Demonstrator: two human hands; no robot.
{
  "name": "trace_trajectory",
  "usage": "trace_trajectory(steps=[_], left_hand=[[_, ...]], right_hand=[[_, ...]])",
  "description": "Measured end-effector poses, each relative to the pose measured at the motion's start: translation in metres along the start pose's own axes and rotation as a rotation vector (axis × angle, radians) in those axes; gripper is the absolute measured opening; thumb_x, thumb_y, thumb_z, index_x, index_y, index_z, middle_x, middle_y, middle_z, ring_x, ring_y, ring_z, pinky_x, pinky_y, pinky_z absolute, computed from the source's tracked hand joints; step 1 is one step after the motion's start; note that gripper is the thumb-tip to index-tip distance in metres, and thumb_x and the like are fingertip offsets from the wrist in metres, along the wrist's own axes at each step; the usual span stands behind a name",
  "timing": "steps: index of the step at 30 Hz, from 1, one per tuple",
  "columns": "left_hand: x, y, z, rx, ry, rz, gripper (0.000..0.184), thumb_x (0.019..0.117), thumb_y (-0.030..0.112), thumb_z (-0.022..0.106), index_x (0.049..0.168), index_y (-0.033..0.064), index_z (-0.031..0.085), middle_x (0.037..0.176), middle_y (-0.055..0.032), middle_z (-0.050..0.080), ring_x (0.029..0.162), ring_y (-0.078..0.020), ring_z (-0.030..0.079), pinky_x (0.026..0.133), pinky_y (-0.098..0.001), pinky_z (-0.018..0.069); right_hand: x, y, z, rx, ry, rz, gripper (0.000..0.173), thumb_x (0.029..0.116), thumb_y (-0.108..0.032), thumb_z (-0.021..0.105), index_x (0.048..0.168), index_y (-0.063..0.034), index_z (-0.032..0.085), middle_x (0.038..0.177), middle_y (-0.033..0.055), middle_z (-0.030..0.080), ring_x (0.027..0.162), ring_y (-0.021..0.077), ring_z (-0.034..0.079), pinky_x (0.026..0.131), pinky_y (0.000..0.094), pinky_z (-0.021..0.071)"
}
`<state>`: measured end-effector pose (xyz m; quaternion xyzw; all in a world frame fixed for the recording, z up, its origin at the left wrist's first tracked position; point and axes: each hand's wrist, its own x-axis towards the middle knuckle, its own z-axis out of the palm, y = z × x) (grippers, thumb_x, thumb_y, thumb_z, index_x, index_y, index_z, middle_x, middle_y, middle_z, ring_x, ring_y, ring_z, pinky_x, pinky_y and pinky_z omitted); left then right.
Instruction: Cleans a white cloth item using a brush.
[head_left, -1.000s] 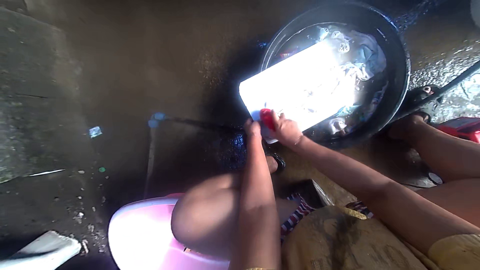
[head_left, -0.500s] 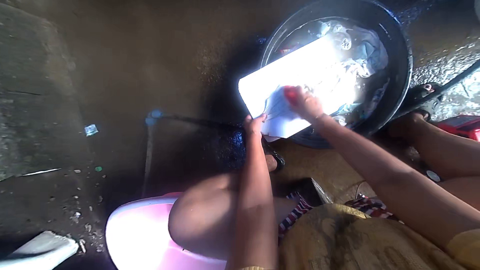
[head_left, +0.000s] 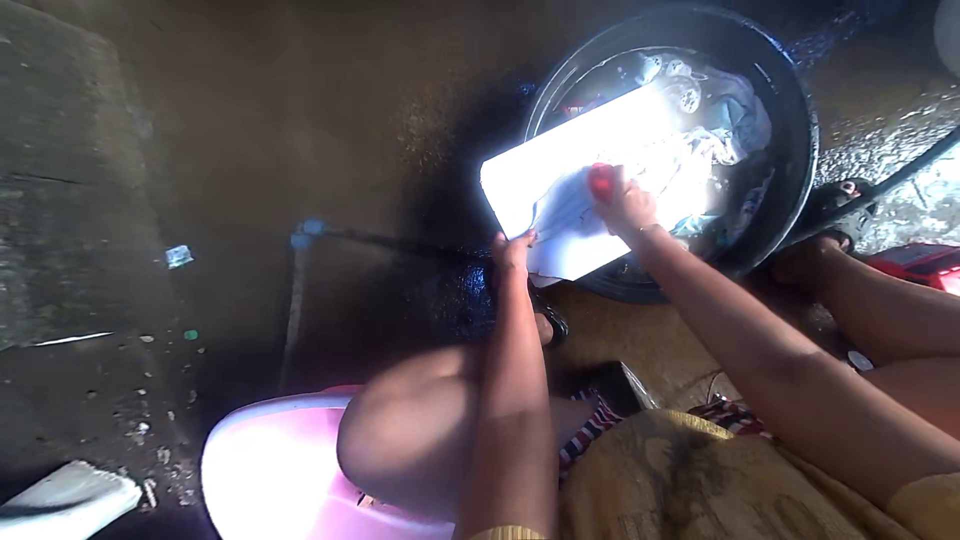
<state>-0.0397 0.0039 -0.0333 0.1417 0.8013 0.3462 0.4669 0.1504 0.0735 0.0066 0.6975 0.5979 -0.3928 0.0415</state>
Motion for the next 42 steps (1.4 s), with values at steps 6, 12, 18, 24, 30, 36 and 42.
trace_trajectory(steps=[6, 12, 18, 24, 30, 36, 42], left_hand=[[-0.001, -0.004, -0.005, 0.073, -0.002, 0.025, 0.041, 0.0911, 0.005, 0.074, 0.128, -0.0053, 0.059, 0.119, -0.023, 0.067, 0.108, -0.0294, 0.065, 0.096, -0.0471, 0.0542], [-0.001, 0.0, 0.0, 0.051, 0.017, 0.018, 0.05, 0.0849, 0.002, 0.08, 0.128, -0.007, 0.057, 0.121, -0.024, 0.066, 0.113, -0.0305, 0.064, 0.1, -0.0466, 0.0514], [-0.004, -0.003, -0.003, 0.09, -0.001, 0.033, 0.045, 0.0917, 0.003, 0.073, 0.133, -0.0043, 0.056, 0.126, -0.0229, 0.065, 0.116, -0.0296, 0.063, 0.1, -0.0471, 0.052], [-0.003, 0.0, 0.003, -0.009, 0.013, 0.04, 0.051, 0.0833, -0.002, 0.08, 0.128, -0.0083, 0.055, 0.119, -0.0234, 0.066, 0.11, -0.0274, 0.064, 0.097, -0.0428, 0.0527], [0.0, -0.009, 0.001, 0.085, 0.002, 0.056, 0.044, 0.0957, 0.004, 0.066, 0.136, -0.006, 0.053, 0.123, -0.0247, 0.063, 0.109, -0.0299, 0.063, 0.095, -0.0467, 0.0526], [-0.002, -0.001, 0.004, -0.058, -0.018, 0.029, 0.056, 0.0845, -0.004, 0.078, 0.134, -0.0077, 0.051, 0.124, -0.0234, 0.065, 0.113, -0.0266, 0.065, 0.099, -0.0419, 0.0534], [-0.004, -0.004, 0.003, 0.059, 0.014, 0.035, 0.049, 0.0913, -0.001, 0.068, 0.138, -0.0038, 0.052, 0.124, -0.0232, 0.064, 0.108, -0.0277, 0.063, 0.093, -0.0451, 0.0535]], right_hand=[[-0.036, -0.036, 0.037, -0.031, -0.209, -0.186, 0.066, 0.099, -0.036, 0.066, 0.155, -0.0143, 0.04, 0.133, 0.0296, 0.061, 0.111, 0.052, 0.065, 0.086, 0.071, 0.0521], [0.008, 0.004, -0.008, 0.0, -0.016, 0.016, 0.069, 0.0955, -0.031, 0.07, 0.154, -0.0114, 0.039, 0.132, 0.0309, 0.062, 0.115, 0.0534, 0.063, 0.09, 0.0726, 0.0491], [-0.032, -0.03, 0.04, -0.047, -0.197, -0.223, 0.065, 0.0995, -0.036, 0.066, 0.155, -0.0138, 0.041, 0.135, 0.0297, 0.059, 0.111, 0.0509, 0.065, 0.086, 0.0697, 0.0524], [0.025, 0.016, -0.025, 0.011, 0.005, 0.032, 0.071, 0.0967, -0.032, 0.069, 0.156, -0.0084, 0.037, 0.135, 0.032, 0.06, 0.117, 0.0543, 0.062, 0.093, 0.0733, 0.0471], [-0.027, -0.051, 0.036, -0.12, -0.234, -0.315, 0.064, 0.1008, -0.038, 0.063, 0.155, -0.0113, 0.04, 0.134, 0.0306, 0.058, 0.108, 0.0506, 0.066, 0.084, 0.067, 0.0538], [0.071, 0.015, -0.044, -0.041, 0.056, 0.046, 0.073, 0.0983, -0.038, 0.066, 0.157, -0.0079, 0.035, 0.133, 0.0313, 0.062, 0.121, 0.0533, 0.061, 0.095, 0.0737, 0.0464], [-0.033, -0.041, 0.036, 0.016, -0.153, -0.209, 0.066, 0.0991, -0.035, 0.067, 0.153, -0.0079, 0.04, 0.131, 0.029, 0.061, 0.105, 0.0483, 0.068, 0.084, 0.0653, 0.0557]])
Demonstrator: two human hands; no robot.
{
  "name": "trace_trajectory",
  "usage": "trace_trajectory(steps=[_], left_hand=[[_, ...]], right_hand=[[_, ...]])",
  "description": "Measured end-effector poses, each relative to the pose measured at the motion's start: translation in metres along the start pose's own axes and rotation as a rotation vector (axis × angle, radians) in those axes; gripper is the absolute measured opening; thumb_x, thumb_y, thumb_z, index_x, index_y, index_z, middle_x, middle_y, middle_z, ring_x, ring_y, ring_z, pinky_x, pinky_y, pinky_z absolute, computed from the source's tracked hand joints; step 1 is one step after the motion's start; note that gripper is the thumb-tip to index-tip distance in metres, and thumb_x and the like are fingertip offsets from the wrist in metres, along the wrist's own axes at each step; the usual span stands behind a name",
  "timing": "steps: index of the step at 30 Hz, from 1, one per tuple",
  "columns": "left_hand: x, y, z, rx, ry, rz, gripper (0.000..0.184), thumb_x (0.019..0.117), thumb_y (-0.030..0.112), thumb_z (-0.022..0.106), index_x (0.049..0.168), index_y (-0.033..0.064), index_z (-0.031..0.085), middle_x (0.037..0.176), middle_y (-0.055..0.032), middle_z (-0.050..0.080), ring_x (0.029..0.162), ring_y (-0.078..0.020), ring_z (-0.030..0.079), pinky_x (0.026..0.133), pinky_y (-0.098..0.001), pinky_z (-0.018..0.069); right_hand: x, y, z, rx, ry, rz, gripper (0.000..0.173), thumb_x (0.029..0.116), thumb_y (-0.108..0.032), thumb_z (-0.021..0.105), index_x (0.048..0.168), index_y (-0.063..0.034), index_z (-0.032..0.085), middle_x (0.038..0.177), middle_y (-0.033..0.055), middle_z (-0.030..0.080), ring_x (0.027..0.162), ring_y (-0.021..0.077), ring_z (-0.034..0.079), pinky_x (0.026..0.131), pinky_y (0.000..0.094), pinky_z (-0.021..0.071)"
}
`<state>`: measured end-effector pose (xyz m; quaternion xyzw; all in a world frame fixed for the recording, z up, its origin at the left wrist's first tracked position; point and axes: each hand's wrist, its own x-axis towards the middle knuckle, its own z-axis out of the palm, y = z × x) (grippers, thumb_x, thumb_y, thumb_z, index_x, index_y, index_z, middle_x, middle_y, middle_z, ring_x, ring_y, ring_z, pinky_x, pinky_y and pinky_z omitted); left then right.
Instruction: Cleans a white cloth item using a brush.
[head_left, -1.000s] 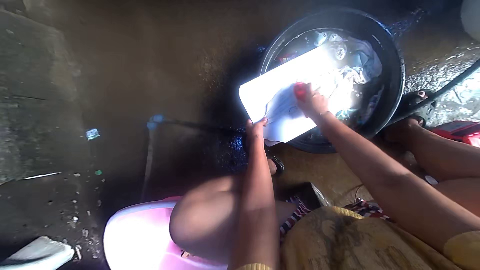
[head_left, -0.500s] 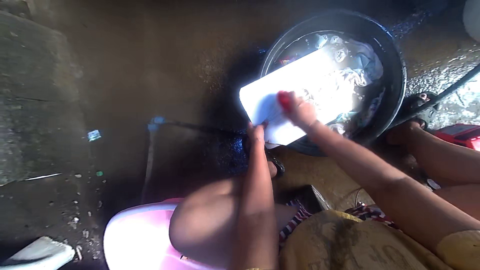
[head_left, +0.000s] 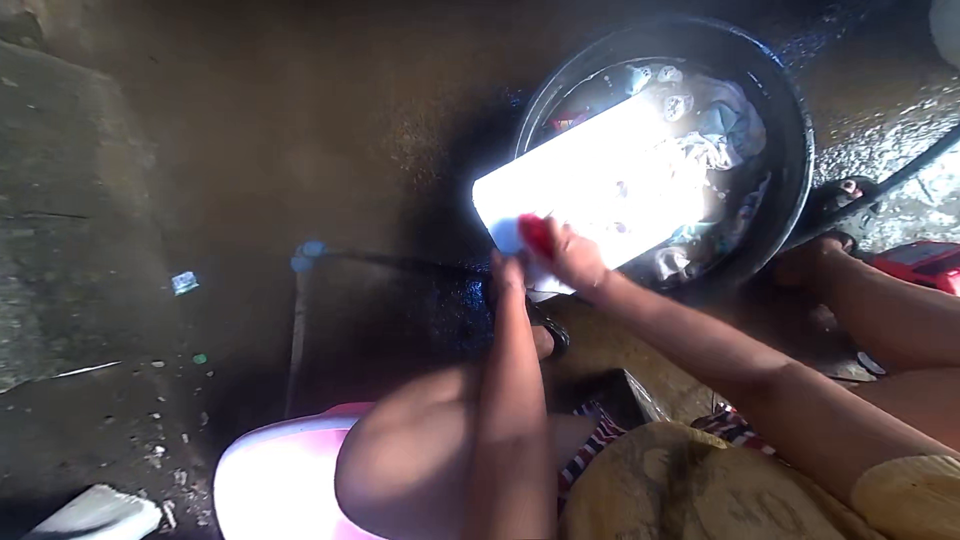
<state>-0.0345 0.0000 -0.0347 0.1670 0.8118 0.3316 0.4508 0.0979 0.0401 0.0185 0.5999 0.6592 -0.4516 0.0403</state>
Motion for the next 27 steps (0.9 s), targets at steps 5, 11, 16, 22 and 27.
trace_trajectory(steps=[5, 11, 16, 22, 27], left_hand=[[-0.002, 0.005, 0.0, 0.006, -0.004, -0.02, 0.051, 0.0909, 0.008, 0.077, 0.134, -0.0037, 0.053, 0.123, -0.0211, 0.065, 0.11, -0.0259, 0.065, 0.096, -0.0431, 0.0546], [-0.007, 0.019, 0.004, 0.32, 0.088, 0.013, 0.065, 0.0907, 0.016, 0.078, 0.145, -0.0024, 0.046, 0.138, -0.0245, 0.058, 0.128, -0.0331, 0.057, 0.105, -0.0495, 0.0488], [-0.045, 0.026, 0.019, 1.021, 0.05, 0.643, 0.043, 0.1002, 0.015, 0.063, 0.141, 0.0016, 0.058, 0.145, -0.0286, 0.052, 0.135, -0.0498, 0.047, 0.107, -0.0664, 0.0363], [-0.029, 0.018, 0.046, 1.088, -0.137, 0.791, 0.023, 0.1058, 0.014, 0.053, 0.113, 0.0003, 0.071, 0.117, -0.0198, 0.07, 0.121, -0.0402, 0.06, 0.102, -0.0589, 0.0413], [-0.043, 0.055, 0.035, 0.347, -0.392, 0.444, 0.023, 0.1069, 0.012, 0.049, 0.117, -0.0057, 0.061, 0.093, -0.0126, 0.064, 0.078, -0.0153, 0.059, 0.075, -0.0324, 0.0517]], right_hand=[[-0.013, 0.102, -0.028, 0.004, 0.189, 0.19, 0.059, 0.1012, -0.035, 0.063, 0.149, -0.0071, 0.044, 0.127, 0.027, 0.065, 0.109, 0.0489, 0.068, 0.086, 0.0705, 0.0535], [-0.012, 0.184, -0.067, 0.53, 0.267, 0.34, 0.066, 0.0986, -0.034, 0.069, 0.149, -0.005, 0.038, 0.124, 0.0285, 0.063, 0.106, 0.042, 0.067, 0.089, 0.0624, 0.0543], [-0.021, 0.203, -0.043, 1.026, 0.438, 0.341, 0.057, 0.1032, -0.033, 0.061, 0.148, -0.0074, 0.038, 0.115, 0.0166, 0.062, 0.086, 0.0216, 0.067, 0.074, 0.0402, 0.0587], [-0.021, 0.222, -0.039, 1.02, 0.441, 0.396, 0.066, 0.1003, -0.036, 0.065, 0.152, -0.0076, 0.036, 0.124, 0.0199, 0.063, 0.098, 0.0281, 0.068, 0.083, 0.047, 0.0589], [-0.013, 0.223, -0.04, 1.022, 0.473, 0.355, 0.065, 0.1007, -0.031, 0.065, 0.152, -0.0049, 0.034, 0.127, 0.0204, 0.061, 0.102, 0.0264, 0.067, 0.086, 0.0446, 0.0579]])
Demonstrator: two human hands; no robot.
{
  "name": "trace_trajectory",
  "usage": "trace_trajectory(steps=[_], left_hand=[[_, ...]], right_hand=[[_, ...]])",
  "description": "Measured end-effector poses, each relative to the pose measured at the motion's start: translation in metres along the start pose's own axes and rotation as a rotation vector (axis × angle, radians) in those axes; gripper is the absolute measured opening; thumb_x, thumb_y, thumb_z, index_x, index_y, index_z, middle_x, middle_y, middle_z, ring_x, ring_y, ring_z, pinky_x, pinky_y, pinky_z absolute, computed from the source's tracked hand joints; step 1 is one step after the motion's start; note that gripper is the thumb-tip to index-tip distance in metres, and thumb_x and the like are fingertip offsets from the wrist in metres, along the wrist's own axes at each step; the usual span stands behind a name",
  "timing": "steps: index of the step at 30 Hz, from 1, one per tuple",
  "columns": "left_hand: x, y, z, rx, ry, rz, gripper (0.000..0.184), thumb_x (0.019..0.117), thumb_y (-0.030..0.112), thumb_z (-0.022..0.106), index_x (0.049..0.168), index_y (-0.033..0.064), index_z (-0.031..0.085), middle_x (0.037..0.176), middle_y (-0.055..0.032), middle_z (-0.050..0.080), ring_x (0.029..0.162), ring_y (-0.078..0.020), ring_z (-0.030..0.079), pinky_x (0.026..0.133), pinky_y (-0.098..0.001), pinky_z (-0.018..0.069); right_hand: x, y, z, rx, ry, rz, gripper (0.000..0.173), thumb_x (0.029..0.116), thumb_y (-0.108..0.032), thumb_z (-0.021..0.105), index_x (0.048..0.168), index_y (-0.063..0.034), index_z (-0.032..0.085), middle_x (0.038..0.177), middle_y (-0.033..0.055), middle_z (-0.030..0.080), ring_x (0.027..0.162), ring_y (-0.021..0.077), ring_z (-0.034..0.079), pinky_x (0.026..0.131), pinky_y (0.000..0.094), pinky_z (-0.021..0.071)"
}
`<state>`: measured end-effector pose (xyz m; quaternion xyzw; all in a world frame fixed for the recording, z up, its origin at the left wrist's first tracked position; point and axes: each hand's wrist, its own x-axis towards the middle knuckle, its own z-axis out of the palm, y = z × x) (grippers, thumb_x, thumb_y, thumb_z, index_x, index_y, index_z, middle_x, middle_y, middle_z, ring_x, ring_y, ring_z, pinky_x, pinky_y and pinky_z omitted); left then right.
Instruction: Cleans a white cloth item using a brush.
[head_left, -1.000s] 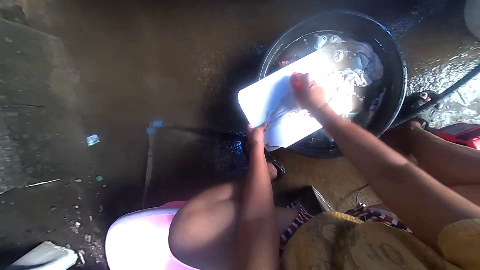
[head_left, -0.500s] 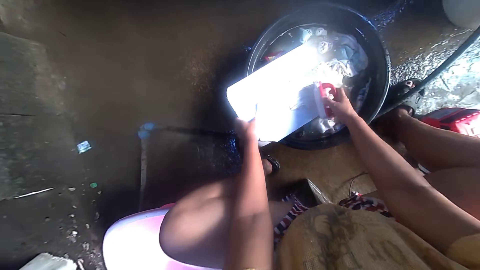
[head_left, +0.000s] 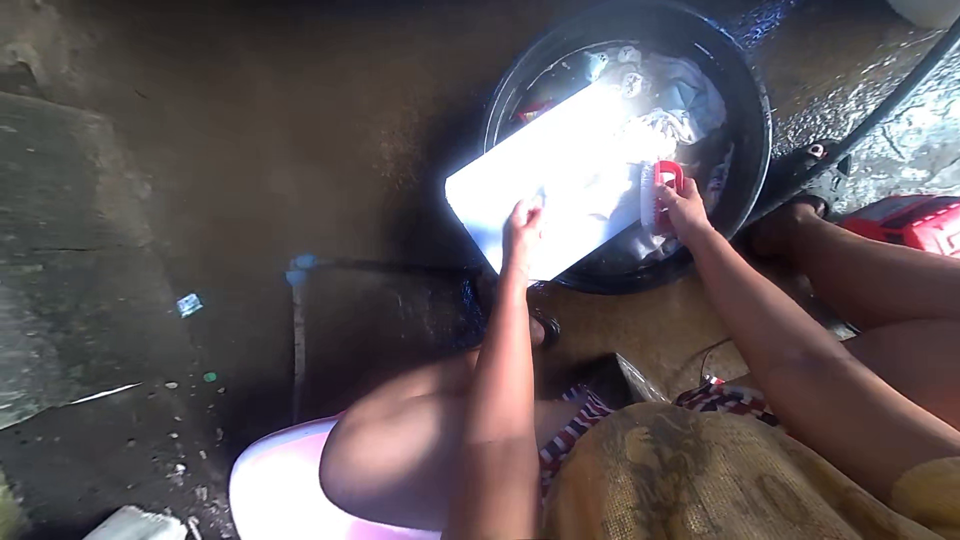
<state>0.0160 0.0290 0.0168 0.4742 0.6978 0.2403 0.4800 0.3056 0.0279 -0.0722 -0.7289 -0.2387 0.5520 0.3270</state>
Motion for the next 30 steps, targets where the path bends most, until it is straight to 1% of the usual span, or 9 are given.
trace_trajectory(steps=[3, 6, 8, 12, 15, 21, 24, 27, 30], left_hand=[[0.002, -0.012, -0.009, -0.127, 0.237, -0.272, 0.024, 0.108, 0.02, 0.049, 0.111, 0.0004, 0.063, 0.076, -0.0036, 0.053, 0.06, -0.0096, 0.047, 0.056, -0.027, 0.0438], [0.006, -0.037, -0.01, 0.034, 0.318, -0.346, 0.03, 0.1085, 0.018, 0.048, 0.125, -0.0047, 0.061, 0.109, -0.0209, 0.066, 0.097, -0.0277, 0.065, 0.09, -0.0454, 0.0533], [0.0, -0.035, -0.007, 0.196, 0.301, -0.323, 0.033, 0.109, 0.017, 0.048, 0.131, -0.0059, 0.058, 0.123, -0.0248, 0.066, 0.116, -0.0337, 0.064, 0.103, -0.0496, 0.0494], [-0.007, -0.034, -0.006, 0.671, 0.239, -0.289, 0.033, 0.1101, 0.019, 0.044, 0.135, 0.0027, 0.058, 0.124, -0.0218, 0.068, 0.118, -0.0384, 0.066, 0.099, -0.0561, 0.0518], [-0.006, -0.045, -0.021, 0.845, 0.194, -0.335, 0.038, 0.111, 0.025, 0.044, 0.143, 0.0074, 0.053, 0.125, -0.024, 0.067, 0.114, -0.0421, 0.067, 0.093, -0.0619, 0.0526], [-0.001, -0.051, -0.022, 0.849, 0.255, -0.312, 0.034, 0.1096, 0.023, 0.047, 0.138, 0.0067, 0.055, 0.122, -0.0213, 0.069, 0.112, -0.0386, 0.069, 0.092, -0.0576, 0.0541], [-0.003, -0.052, -0.022, 0.818, 0.248, -0.288, 0.035, 0.1098, 0.02, 0.046, 0.14, 0.0041, 0.054, 0.124, -0.0222, 0.069, 0.117, -0.0387, 0.067, 0.097, -0.0569, 0.0528], [-0.003, -0.054, -0.025, 0.808, 0.239, -0.261, 0.035, 0.1113, 0.025, 0.044, 0.135, 0.0032, 0.056, 0.122, -0.0236, 0.069, 0.114, -0.0412, 0.068, 0.094, -0.0594, 0.0531], [0.0, -0.057, -0.032, 0.833, 0.212, -0.278, 0.035, 0.1107, 0.024, 0.045, 0.138, 0.0053, 0.055, 0.125, -0.0228, 0.068, 0.115, -0.04, 0.068, 0.094, -0.0592, 0.0532]], right_hand=[[0.001, -0.009, 0.008, -0.091, -0.025, -0.009, 0.067, 0.1002, -0.033, 0.066, 0.152, -0.0058, 0.033, 0.129, 0.0222, 0.06, 0.103, 0.0304, 0.067, 0.085, 0.049, 0.0579], [-0.021, -0.031, 0.036, -0.386, 0.047, -0.036, 0.072, 0.0976, -0.041, 0.069, 0.153, -0.0075, 0.036, 0.127, 0.0273, 0.064, 0.11, 0.0442, 0.067, 0.09, 0.0653, 0.0532], [-0.064, -0.047, 0.076, -0.59, 0.026, -0.116, 0.07, 0.0999, -0.041, 0.065, 0.154, -0.0069, 0.035, 0.125, 0.0269, 0.067, 0.109, 0.0473, 0.068, 0.09, 0.0689, 0.0522], [-0.136, -0.044, 0.154, -0.947, -0.398, -0.328, 0.064, 0.0982, -0.036, 0.067, 0.15, -0.0053, 0.044, 0.132, 0.0259, 0.061, 0.108, 0.0437, 0.069, 0.085, 0.0619, 0.0567], [-0.103, -0.038, 0.129, -1.007, -0.402, -0.306, 0.057, 0.1003, -0.034, 0.064, 0.149, -0.0098, 0.046, 0.132, 0.025, 0.063, 0.108, 0.0451, 0.069, 0.084, 0.0668, 0.0552], [-0.034, -0.055, 0.04, -0.951, 0.091, 0.021, 0.074, 0.0971, -0.046, 0.066, 0.152, -0.0057, 0.038, 0.131, 0.0295, 0.063, 0.115, 0.0513, 0.065, 0.09, 0.0715, 0.0497], [-0.088, -0.045, 0.097, -0.949, -0.025, -0.248, 0.06, 0.099, -0.038, 0.064, 0.145, -0.0036, 0.047, 0.122, 0.0261, 0.067, 0.101, 0.0464, 0.071, 0.08, 0.067, 0.0558], [-0.13, -0.038, 0.152, -1.028, -0.422, -0.383, 0.056, 0.0991, -0.035, 0.066, 0.143, -0.0052, 0.049, 0.128, 0.0264, 0.061, 0.107, 0.0446, 0.068, 0.082, 0.0617, 0.0568], [-0.089, -0.04, 0.119, -1.009, -0.344, -0.281, 0.056, 0.1011, -0.037, 0.062, 0.148, -0.0096, 0.047, 0.128, 0.025, 0.065, 0.107, 0.0464, 0.069, 0.083, 0.0679, 0.0547]])
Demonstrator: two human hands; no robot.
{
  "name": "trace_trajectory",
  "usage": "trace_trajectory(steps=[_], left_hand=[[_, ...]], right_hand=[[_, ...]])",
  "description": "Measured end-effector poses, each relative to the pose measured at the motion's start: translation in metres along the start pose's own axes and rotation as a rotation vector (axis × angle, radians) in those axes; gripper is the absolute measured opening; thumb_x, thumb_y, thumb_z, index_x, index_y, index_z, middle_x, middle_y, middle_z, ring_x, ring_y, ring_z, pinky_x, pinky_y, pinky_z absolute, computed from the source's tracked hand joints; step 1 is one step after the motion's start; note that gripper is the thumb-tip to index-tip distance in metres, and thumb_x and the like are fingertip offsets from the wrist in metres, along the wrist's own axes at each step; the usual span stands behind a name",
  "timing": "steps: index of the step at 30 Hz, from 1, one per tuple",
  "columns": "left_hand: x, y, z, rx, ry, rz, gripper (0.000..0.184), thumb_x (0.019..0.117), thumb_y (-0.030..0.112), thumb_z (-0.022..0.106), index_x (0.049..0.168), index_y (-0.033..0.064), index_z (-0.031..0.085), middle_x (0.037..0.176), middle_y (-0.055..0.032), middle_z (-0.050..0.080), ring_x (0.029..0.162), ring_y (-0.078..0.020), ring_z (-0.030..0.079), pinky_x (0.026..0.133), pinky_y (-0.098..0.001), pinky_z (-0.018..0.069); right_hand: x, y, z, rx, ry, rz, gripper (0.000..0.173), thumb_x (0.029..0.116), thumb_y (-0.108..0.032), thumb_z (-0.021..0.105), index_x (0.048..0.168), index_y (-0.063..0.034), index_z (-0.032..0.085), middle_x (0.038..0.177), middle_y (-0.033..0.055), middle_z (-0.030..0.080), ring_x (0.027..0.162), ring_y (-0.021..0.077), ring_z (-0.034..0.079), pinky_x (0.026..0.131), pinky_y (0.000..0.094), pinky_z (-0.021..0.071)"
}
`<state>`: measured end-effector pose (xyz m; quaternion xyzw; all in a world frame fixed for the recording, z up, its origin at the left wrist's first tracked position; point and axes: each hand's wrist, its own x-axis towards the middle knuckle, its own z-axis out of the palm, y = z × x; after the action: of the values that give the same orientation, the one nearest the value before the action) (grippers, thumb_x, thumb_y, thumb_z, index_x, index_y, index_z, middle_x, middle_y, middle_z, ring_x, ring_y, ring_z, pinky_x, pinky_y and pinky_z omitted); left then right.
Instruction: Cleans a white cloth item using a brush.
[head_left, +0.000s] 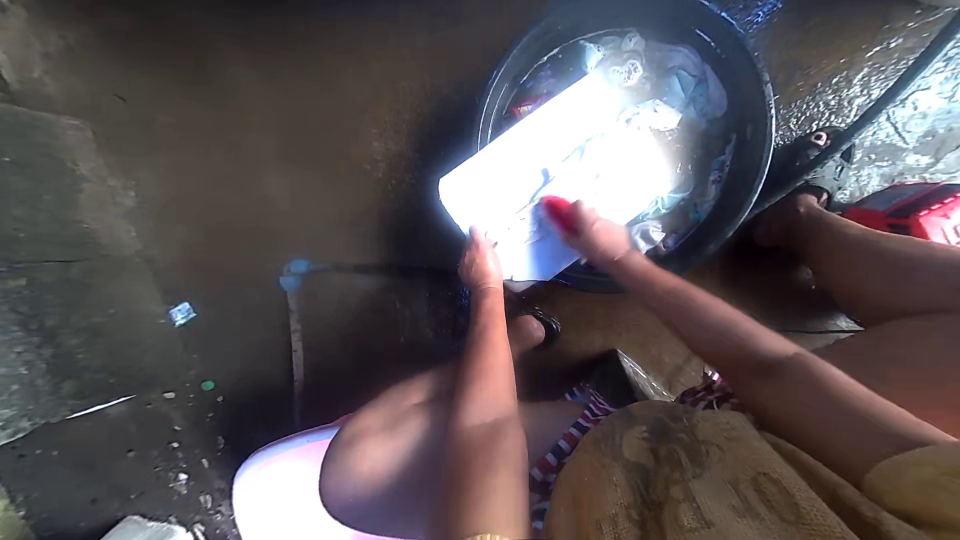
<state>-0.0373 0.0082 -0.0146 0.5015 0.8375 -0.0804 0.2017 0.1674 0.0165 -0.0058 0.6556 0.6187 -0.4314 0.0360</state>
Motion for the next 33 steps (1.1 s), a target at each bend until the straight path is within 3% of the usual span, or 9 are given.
trace_trajectory(steps=[3, 7, 10, 16, 19, 25, 27, 29, 33], left_hand=[[0.0, 0.003, 0.001, -0.01, 0.02, -0.016, 0.034, 0.1106, 0.023, 0.046, 0.137, 0.0043, 0.055, 0.124, -0.0223, 0.068, 0.115, -0.0394, 0.068, 0.094, -0.0578, 0.0535], [0.003, 0.005, -0.009, -0.137, -0.031, -0.048, 0.035, 0.1095, 0.024, 0.049, 0.136, 0.0009, 0.056, 0.124, -0.0238, 0.068, 0.117, -0.0415, 0.066, 0.098, -0.0609, 0.0509], [0.002, 0.003, -0.012, -0.269, -0.043, -0.026, 0.034, 0.1084, 0.024, 0.052, 0.131, -0.0018, 0.057, 0.12, -0.0236, 0.069, 0.115, -0.0399, 0.066, 0.099, -0.0602, 0.0493], [0.026, -0.001, -0.022, -0.779, -0.049, 0.101, 0.027, 0.1023, 0.012, 0.057, 0.121, -0.0065, 0.056, 0.103, -0.0181, 0.066, 0.091, -0.0218, 0.064, 0.085, -0.0411, 0.0538], [0.029, 0.008, -0.052, -0.927, -0.017, 0.241, 0.019, 0.0979, 0.006, 0.06, 0.113, -0.0038, 0.054, 0.088, -0.0052, 0.059, 0.073, -0.0063, 0.055, 0.072, -0.0262, 0.0499], [0.016, 0.01, -0.102, -0.959, 0.16, 0.562, 0.016, 0.1004, 0.016, 0.062, 0.102, 0.0006, 0.06, 0.085, 0.0031, 0.062, 0.077, 0.0011, 0.061, 0.075, -0.0203, 0.0543], [0.008, 0.005, -0.104, -0.755, 0.272, 0.588, 0.023, 0.1021, 0.019, 0.061, 0.095, -0.0024, 0.065, 0.084, -0.0044, 0.064, 0.081, -0.006, 0.061, 0.08, -0.0259, 0.0524], [0.001, -0.002, -0.095, -0.508, 0.307, 0.537, 0.026, 0.101, 0.019, 0.062, 0.092, -0.0044, 0.071, 0.087, -0.0163, 0.068, 0.093, -0.0276, 0.062, 0.094, -0.0464, 0.0456], [-0.008, -0.01, -0.052, -0.192, 0.085, 0.246, 0.029, 0.0989, 0.022, 0.067, 0.112, -0.0037, 0.069, 0.107, -0.0233, 0.071, 0.11, -0.0421, 0.065, 0.104, -0.0612, 0.0438]], right_hand=[[0.023, 0.078, -0.055, 0.09, 0.116, 0.279, 0.07, 0.0984, -0.045, 0.066, 0.152, -0.0082, 0.04, 0.126, 0.0297, 0.065, 0.111, 0.0518, 0.066, 0.088, 0.0749, 0.0496], [0.043, 0.13, -0.092, 0.922, 0.148, 0.311, 0.057, 0.1049, -0.042, 0.055, 0.151, -0.0124, 0.04, 0.114, 0.0163, 0.064, 0.089, 0.0273, 0.067, 0.073, 0.0468, 0.0587], [0.063, 0.102, -0.1, 1.368, 0.004, 0.196, 0.044, 0.1051, -0.053, 0.037, 0.132, -0.0219, 0.052, 0.105, 0.005, 0.066, 0.086, 0.0195, 0.067, 0.068, 0.0407, 0.0582], [0.112, 0.086, -0.094, 1.201, -0.106, 0.303, 0.057, 0.0966, -0.059, 0.058, 0.131, -0.0137, 0.061, 0.111, 0.0103, 0.068, 0.092, 0.0243, 0.068, 0.074, 0.0441, 0.0589], [0.084, 0.078, -0.133, 1.356, -0.019, 0.08, 0.038, 0.1061, -0.048, 0.042, 0.128, -0.0205, 0.056, 0.1, 0.0017, 0.068, 0.084, 0.015, 0.068, 0.07, 0.0361, 0.0593], [0.033, 0.092, -0.191, 1.589, 0.121, -0.253, 0.048, 0.1087, -0.051, 0.021, 0.125, -0.0194, 0.054, 0.098, 0.0028, 0.065, 0.084, 0.0159, 0.066, 0.071, 0.0352, 0.0588], [0.017, 0.115, -0.177, 1.521, 0.074, -0.4, 0.054, 0.1068, -0.054, 0.018, 0.124, -0.019, 0.056, 0.097, 0.0007, 0.067, 0.084, 0.0129, 0.066, 0.072, 0.0311, 0.0581], [0.0, 0.142, -0.147, 1.442, 0.037, -0.372, 0.052, 0.1025, -0.059, 0.03, 0.121, -0.0199, 0.058, 0.096, -0.0017, 0.069, 0.084, 0.0107, 0.067, 0.072, 0.0299, 0.0589], [-0.017, 0.158, -0.085, 1.157, -0.039, 0.241, 0.039, 0.1047, -0.044, 0.042, 0.126, -0.015, 0.056, 0.097, 0.0037, 0.068, 0.083, 0.016, 0.067, 0.072, 0.039, 0.0594]])
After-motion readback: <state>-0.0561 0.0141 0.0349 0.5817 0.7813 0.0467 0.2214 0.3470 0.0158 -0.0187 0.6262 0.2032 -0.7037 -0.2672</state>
